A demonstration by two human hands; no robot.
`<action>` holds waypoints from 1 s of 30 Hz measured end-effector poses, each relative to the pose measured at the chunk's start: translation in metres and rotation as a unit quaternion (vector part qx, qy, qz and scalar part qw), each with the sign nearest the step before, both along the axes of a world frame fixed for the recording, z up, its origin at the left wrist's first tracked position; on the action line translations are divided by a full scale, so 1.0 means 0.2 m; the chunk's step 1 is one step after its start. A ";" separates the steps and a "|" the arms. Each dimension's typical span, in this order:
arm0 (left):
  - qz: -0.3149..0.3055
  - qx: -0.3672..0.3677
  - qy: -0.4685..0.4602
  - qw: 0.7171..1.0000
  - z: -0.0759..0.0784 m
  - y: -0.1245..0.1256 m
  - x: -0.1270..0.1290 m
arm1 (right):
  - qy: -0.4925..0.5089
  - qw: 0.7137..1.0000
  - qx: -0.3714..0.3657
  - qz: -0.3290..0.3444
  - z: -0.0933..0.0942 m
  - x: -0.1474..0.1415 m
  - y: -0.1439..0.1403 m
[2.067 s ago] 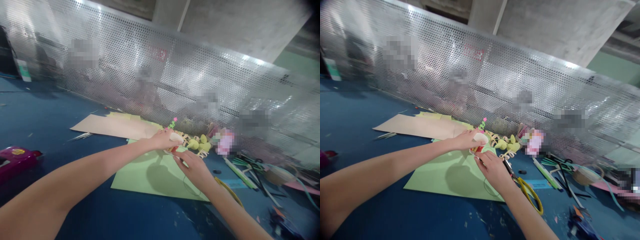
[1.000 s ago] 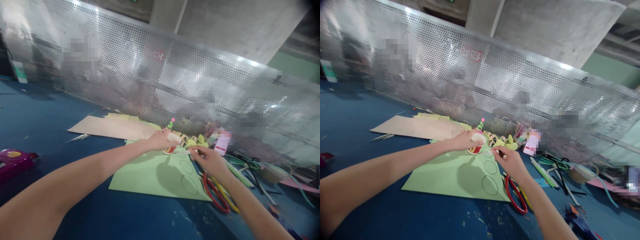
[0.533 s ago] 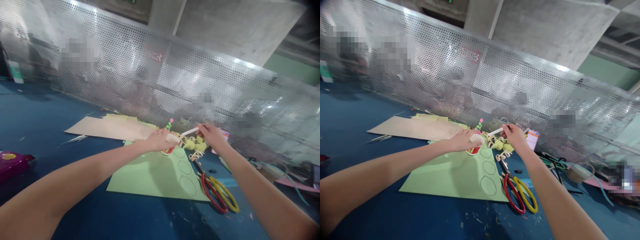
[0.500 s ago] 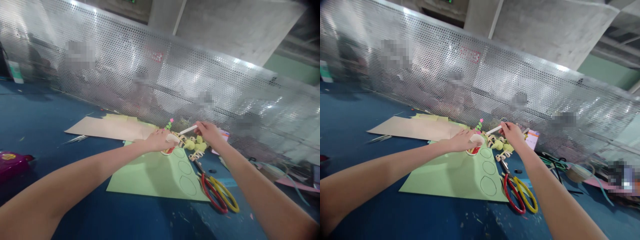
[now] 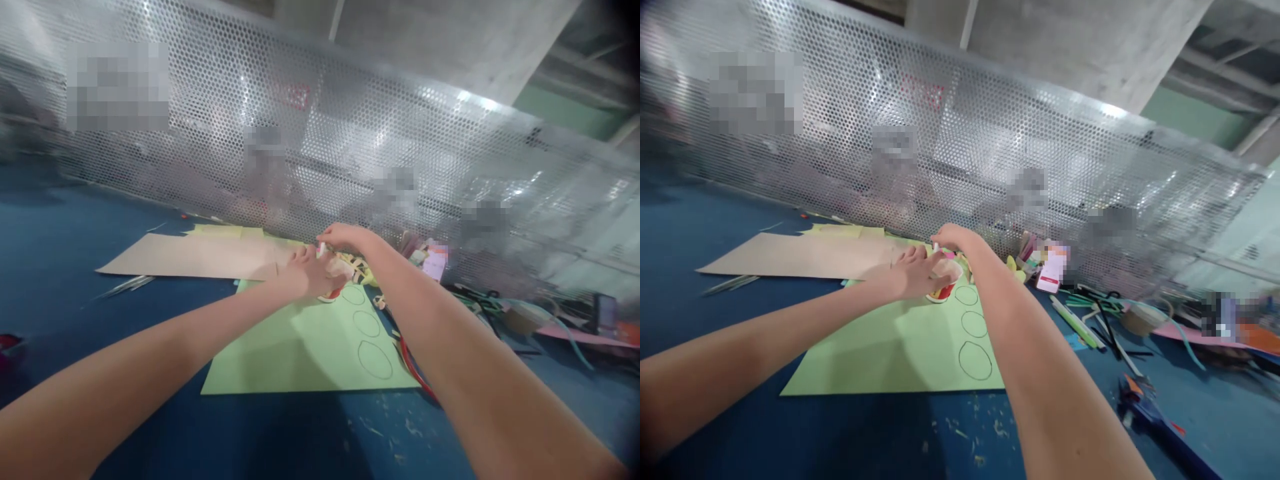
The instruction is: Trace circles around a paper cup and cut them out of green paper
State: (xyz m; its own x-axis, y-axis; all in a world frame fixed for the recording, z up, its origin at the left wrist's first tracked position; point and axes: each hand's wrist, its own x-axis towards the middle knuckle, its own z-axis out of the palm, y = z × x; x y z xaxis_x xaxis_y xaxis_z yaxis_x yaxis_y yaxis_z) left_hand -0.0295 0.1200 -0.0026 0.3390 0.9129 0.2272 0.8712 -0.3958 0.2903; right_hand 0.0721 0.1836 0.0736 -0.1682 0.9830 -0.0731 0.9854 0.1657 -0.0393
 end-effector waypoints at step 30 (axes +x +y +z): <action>0.004 -0.011 -0.024 1.000 -0.02 0.01 0.01 | -0.088 0.987 -0.110 0.083 0.03 -0.18 -0.07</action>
State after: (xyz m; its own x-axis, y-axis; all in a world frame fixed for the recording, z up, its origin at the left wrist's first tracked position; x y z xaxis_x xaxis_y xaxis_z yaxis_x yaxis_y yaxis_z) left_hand -0.0266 0.1224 -0.0057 0.3217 0.9203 0.2227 0.8590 -0.3826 0.3403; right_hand 0.0368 0.1699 0.0798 -0.2921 0.9000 -0.3235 0.9399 0.3327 0.0771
